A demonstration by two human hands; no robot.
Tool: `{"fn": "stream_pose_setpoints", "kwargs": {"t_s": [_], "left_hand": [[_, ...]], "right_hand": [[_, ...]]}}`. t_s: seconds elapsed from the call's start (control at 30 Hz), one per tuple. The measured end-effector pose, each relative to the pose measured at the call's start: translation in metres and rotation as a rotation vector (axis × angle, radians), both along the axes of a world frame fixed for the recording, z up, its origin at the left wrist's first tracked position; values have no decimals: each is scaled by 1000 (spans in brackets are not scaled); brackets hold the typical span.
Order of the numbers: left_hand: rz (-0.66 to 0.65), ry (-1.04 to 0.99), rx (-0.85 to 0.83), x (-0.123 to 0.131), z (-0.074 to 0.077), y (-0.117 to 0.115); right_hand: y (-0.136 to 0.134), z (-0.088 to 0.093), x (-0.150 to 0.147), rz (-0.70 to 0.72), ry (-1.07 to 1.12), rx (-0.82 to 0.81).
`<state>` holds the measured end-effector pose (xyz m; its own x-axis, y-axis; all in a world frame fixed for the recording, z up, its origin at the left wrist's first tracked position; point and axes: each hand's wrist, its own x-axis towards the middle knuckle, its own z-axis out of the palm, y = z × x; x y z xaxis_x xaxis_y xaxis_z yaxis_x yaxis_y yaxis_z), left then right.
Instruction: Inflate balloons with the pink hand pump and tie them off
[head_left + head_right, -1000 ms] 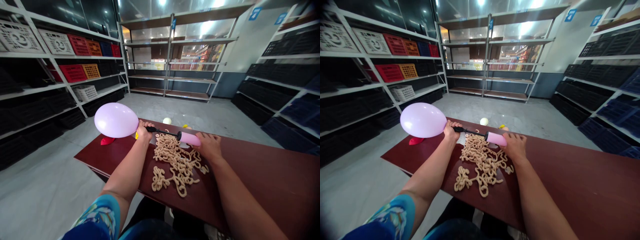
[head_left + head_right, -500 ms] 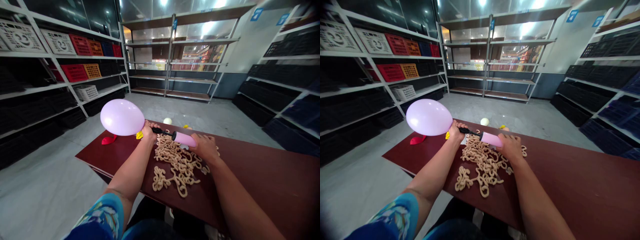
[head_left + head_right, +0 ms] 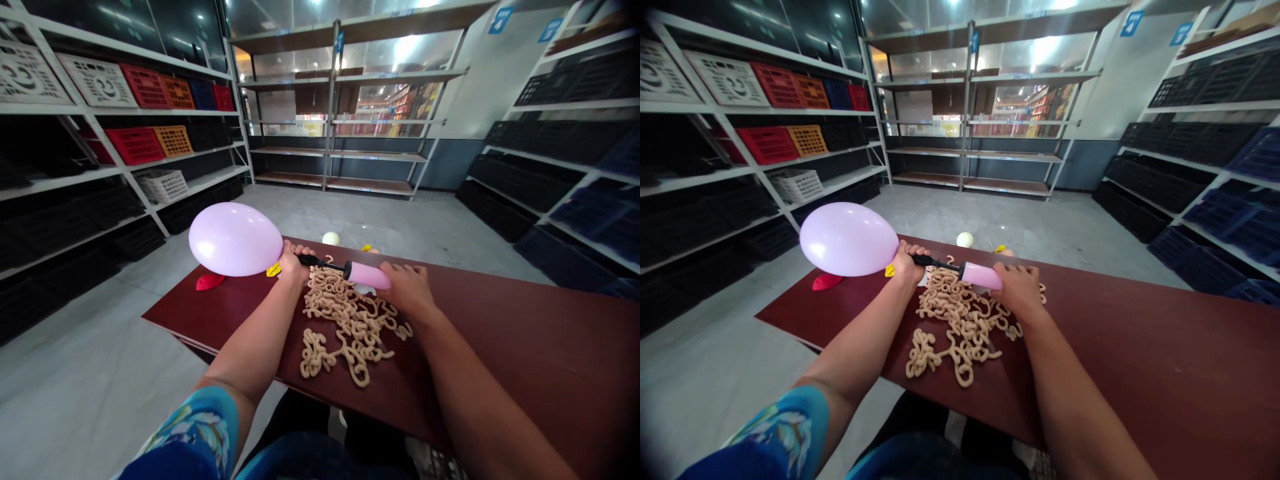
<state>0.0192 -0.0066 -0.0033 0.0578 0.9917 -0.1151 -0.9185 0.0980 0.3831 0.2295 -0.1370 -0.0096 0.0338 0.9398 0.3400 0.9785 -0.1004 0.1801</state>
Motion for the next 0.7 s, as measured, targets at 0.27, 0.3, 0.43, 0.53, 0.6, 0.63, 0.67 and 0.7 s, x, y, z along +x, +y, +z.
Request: {"fn": "stream_pose_setpoints", "kwargs": {"t_s": [0.27, 0.3, 0.43, 0.53, 0.6, 0.63, 0.67, 0.7], "left_hand": [[-105, 2, 22, 23, 2, -19], [-99, 5, 13, 21, 3, -18], [-14, 12, -17, 2, 8, -3], [30, 21, -17, -13, 7, 8], [44, 16, -8, -16, 5, 9], [42, 12, -2, -14, 4, 8], [32, 8, 3, -11, 3, 5], [17, 6, 5, -7, 2, 2]], "right_hand": [[1, 1, -18, 74, 36, 77], [2, 1, -17, 68, 45, 68], [3, 0, -6, 27, 66, 18], [2, 0, 3, 7, 71, -22], [0, 1, 7, -7, 67, -35], [0, 1, 7, -13, 65, -41], [-1, 1, 6, -17, 63, -47], [-1, 1, 5, -13, 64, -54]]}}
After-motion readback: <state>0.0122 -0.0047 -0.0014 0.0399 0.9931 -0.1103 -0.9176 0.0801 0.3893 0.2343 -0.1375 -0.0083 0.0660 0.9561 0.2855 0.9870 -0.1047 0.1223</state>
